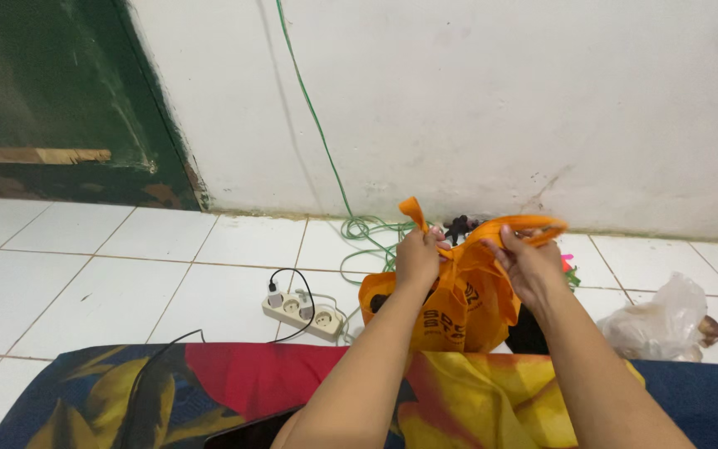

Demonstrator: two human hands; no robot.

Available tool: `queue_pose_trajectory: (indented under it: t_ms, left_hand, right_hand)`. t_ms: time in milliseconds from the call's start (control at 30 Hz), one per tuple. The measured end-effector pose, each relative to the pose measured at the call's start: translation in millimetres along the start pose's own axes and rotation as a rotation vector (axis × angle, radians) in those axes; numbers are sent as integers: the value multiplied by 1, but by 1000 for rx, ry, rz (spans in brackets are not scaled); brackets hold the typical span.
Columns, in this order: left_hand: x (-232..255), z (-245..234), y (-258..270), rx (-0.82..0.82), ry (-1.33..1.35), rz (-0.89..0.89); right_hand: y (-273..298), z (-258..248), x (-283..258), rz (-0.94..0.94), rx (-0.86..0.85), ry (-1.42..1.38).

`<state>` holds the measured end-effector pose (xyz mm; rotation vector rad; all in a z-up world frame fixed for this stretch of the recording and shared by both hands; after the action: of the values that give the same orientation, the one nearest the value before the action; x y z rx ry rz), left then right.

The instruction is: The person packs toys and other small items into an orange bag by hand.

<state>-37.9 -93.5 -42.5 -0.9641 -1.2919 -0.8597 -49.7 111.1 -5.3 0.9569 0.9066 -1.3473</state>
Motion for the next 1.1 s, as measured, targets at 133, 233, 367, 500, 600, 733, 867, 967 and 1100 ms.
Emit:
queue_pose_trajectory:
  t_ms: [133,233,367,500,600,733,867,967,1100]
  left_hand:
    - [11,14,-4,-39,-272,185]
    - [24,25,23,-199,-123,285]
    - [40,30,48,-389,-304,343]
    - [47,15,61,-306,-201,464]
    - [47,9,65,-164,-323,511]
    - [9,16,56,-296,-723,249]
    - [-17,24,50,-408,-953,228]
    - [-28,28,48,-444,-954,164]
    - [-30,32,50,-489,-948,160]
  right_hand:
    - [7,0,15,50,-246,-7]
    - [13,22,25,-676,-535,785]
    - [-9,-6,70,-281,-266,1271]
    - [-5,-6,63,-223,-251,1548]
    - [-7,-13,64,-143,-161,1577]
    - [-30,-28,87,-206,-167,1526]
    - [-36,-27,97,-215,-242,1573]
    - [-22,-23,93,-121,-252,1504]
    - [-18,-23,94,-49,-265,1508]
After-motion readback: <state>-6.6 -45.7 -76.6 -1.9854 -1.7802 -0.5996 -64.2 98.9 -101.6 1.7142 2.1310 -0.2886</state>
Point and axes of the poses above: each hand's wrist, its own y-axis away from the middle knuckle, its own z-axis out of the palm, x = y × z, the point moved 7 cm from there along -y, towards the middle knuckle
